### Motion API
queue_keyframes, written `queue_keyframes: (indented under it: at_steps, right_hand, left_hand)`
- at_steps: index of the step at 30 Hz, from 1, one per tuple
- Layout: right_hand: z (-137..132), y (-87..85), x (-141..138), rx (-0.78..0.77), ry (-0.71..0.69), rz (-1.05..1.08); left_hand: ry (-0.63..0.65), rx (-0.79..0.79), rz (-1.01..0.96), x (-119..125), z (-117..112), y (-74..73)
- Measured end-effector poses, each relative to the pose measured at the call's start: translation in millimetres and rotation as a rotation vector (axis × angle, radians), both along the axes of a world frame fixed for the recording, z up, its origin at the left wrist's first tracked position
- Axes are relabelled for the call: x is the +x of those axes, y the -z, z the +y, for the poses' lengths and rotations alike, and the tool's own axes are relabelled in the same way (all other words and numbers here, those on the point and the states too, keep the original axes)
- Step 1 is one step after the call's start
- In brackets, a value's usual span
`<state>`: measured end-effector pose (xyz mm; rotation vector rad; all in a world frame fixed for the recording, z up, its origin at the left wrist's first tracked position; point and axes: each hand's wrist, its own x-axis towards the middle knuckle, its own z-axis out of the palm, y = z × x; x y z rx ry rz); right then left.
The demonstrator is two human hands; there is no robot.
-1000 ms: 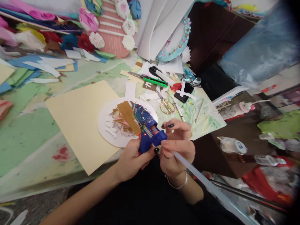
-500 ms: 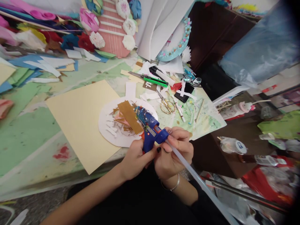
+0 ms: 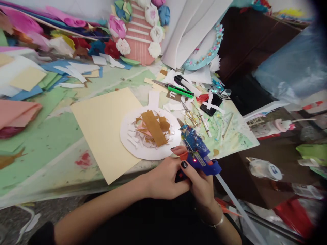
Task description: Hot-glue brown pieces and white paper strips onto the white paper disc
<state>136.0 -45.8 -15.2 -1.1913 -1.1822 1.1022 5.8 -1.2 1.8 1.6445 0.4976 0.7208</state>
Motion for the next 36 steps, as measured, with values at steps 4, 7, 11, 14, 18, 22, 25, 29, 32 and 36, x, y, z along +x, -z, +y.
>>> queue_keyframes:
  at_steps: [4,7,11,14,18,22,25,29,32,36]
  right_hand:
    - [-3,-9.0,10,-0.003,0.033,0.117]
    - [-1,-13.9,19,0.058,0.045,0.115]
    - [0,-9.7,27,-0.04,-0.029,0.161]
    - [-2,-4.1,29,-0.121,-0.059,0.152]
    - [-4,-1.5,33,-0.173,-0.061,0.101]
    - [-2,-3.1,36,-0.251,-0.049,0.023]
    - [0,-5.3,37,-0.304,-0.013,-0.039]
    - [0,-7.4,39,-0.317,0.069,-0.085]
    - [0,-9.1,44,-0.29,0.127,-0.102]
    - [4,-19.0,52,-0.311,0.117,-0.122]
  left_hand:
    - [0.012,0.01,0.203,-33,8,-14.2]
    - [-0.362,0.086,0.349,-63,29,-21.9]
    - [-0.91,0.46,0.622,-87,76,-18.4]
    - [-0.871,0.483,0.765,-88,105,-10.0]
    - [-0.77,0.399,0.738,-83,111,-8.0]
    - [-0.746,0.375,0.614,-86,89,-21.1]
    - [-0.779,0.407,0.529,-88,64,-33.1]
    - [-0.711,0.506,0.491,-86,29,-42.3]
    - [-0.56,0.64,0.474,-80,7,-40.5]
    - [-0.464,0.666,0.43,-69,-12,-32.3]
